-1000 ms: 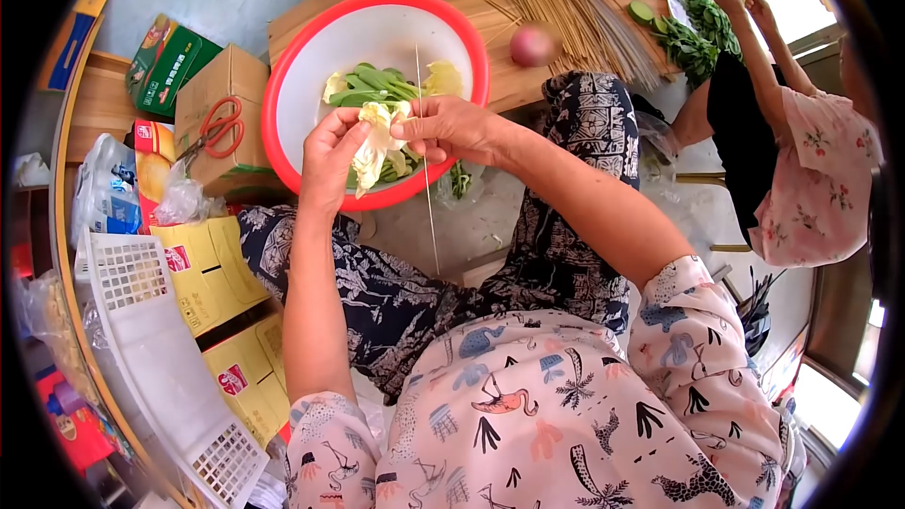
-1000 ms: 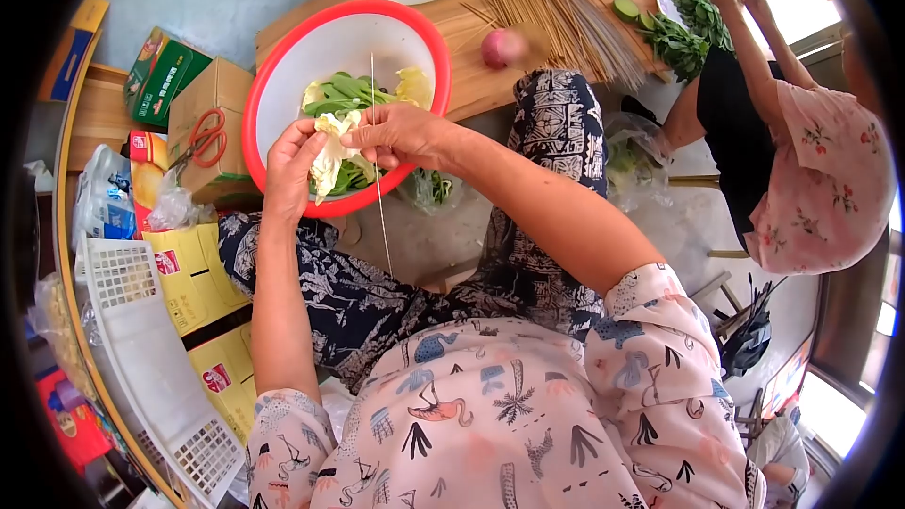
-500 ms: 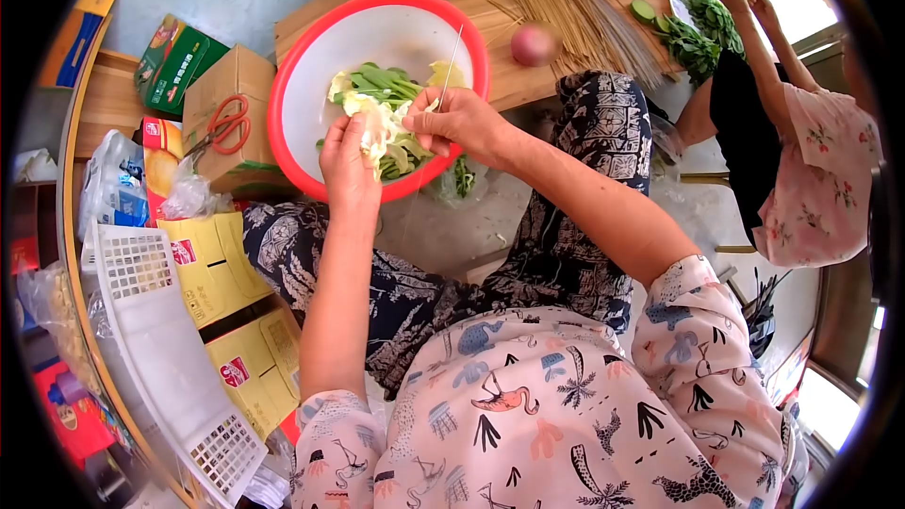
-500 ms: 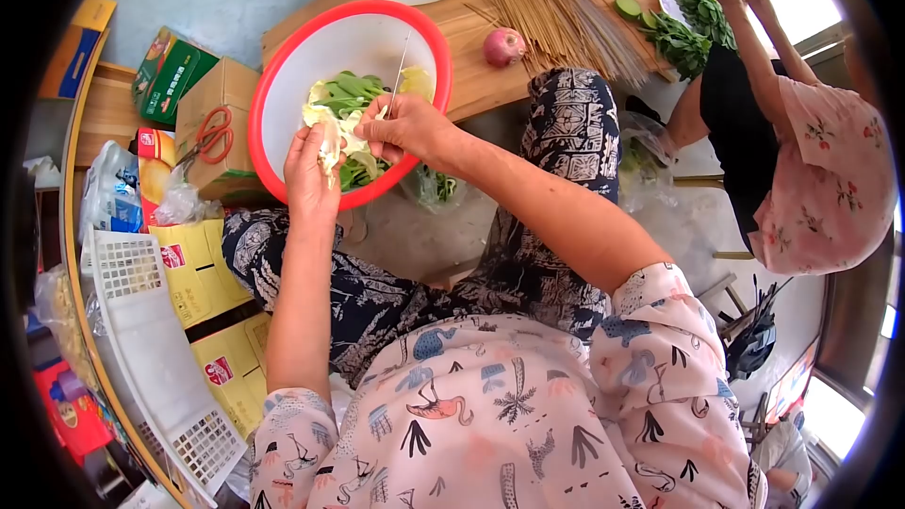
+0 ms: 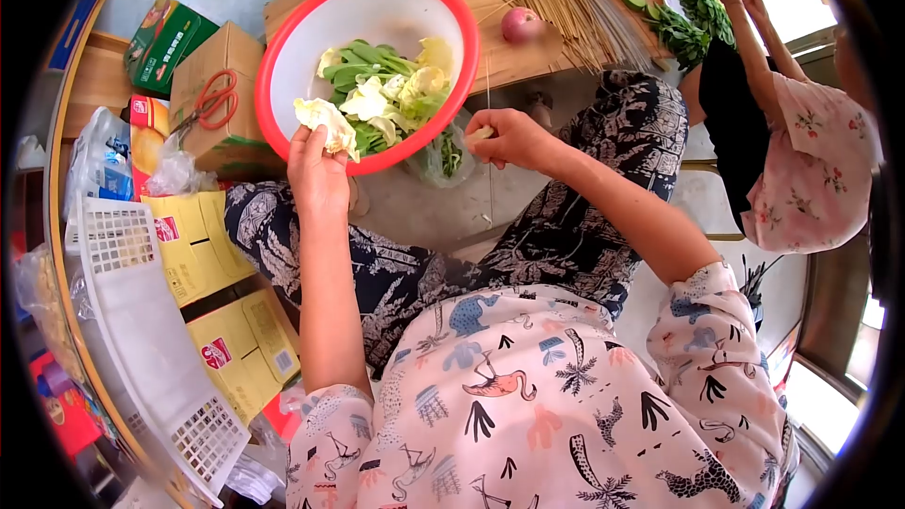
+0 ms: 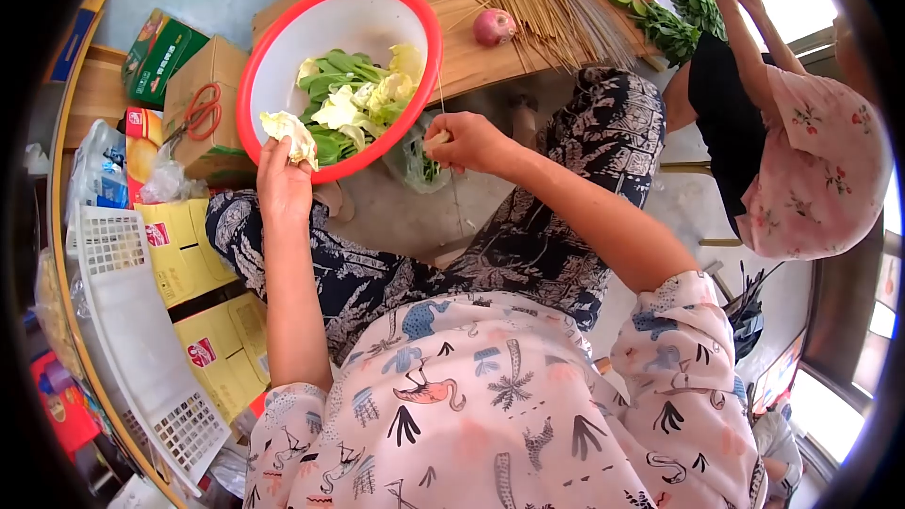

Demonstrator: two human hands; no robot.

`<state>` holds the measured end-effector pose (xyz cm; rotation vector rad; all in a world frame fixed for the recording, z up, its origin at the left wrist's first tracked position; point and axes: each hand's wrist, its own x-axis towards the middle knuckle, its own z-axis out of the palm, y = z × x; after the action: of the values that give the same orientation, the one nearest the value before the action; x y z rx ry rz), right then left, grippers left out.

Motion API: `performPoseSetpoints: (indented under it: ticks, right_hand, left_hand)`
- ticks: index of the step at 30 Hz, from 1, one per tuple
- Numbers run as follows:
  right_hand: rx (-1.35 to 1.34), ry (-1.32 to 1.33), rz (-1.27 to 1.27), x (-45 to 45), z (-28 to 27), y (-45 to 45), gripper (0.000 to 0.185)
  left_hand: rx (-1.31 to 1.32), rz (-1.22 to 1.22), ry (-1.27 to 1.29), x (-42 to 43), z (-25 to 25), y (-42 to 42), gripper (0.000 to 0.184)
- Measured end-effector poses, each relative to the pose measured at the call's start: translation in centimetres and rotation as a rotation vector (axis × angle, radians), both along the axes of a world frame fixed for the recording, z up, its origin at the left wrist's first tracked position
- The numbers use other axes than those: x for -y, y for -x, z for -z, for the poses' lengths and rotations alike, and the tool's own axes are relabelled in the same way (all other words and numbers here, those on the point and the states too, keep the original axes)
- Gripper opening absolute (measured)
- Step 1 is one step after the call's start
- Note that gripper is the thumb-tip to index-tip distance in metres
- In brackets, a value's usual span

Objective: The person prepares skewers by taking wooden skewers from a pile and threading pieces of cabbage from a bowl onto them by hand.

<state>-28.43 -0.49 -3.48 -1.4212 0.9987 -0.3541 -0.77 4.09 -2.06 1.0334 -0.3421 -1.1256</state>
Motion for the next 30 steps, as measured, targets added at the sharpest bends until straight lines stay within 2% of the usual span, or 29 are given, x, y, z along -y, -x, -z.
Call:
performPoseSetpoints:
  ticks: [1, 5, 10, 16, 18, 25, 27, 30]
  right_hand:
    - [0.011, -0.002, -0.038, 0.0, 0.6, -0.3, 0.026]
    - [-0.023, 0.054, -0.052, 0.4, 1.5, -0.5, 0.031]
    - [0.018, 0.005, 0.079, 0.2, -0.2, 0.2, 0.024]
    - [0.194, -0.217, 0.035, -3.3, -5.1, -3.2, 0.026]
    - [0.220, -0.241, 0.057, -3.4, -5.8, -4.3, 0.025]
    - [0.431, -0.228, 0.114, -3.4, -4.4, -6.8, 0.015]
    - [0.414, -0.227, 0.118, -3.9, -4.8, -6.7, 0.015]
    - [0.371, -0.226, 0.108, -3.9, -4.9, -5.9, 0.014]
  left_hand:
    - [-0.002, -0.006, -0.001, -0.4, 0.0, 0.1, 0.025]
    - [0.033, 0.007, -0.052, -1.5, -0.5, 1.1, 0.030]
    - [0.070, 0.016, -0.055, -1.9, -0.3, 2.4, 0.034]
    - [0.149, 0.007, -0.004, -1.5, -1.7, 5.7, 0.035]
    - [0.256, -0.025, 0.094, -1.4, -2.3, 6.4, 0.035]
    - [0.319, -0.035, 0.140, -1.8, -3.4, 7.1, 0.034]
    - [0.178, -0.029, 0.080, -1.7, -3.0, 6.5, 0.034]
    - [0.182, -0.019, 0.029, -1.4, -1.8, 5.2, 0.029]
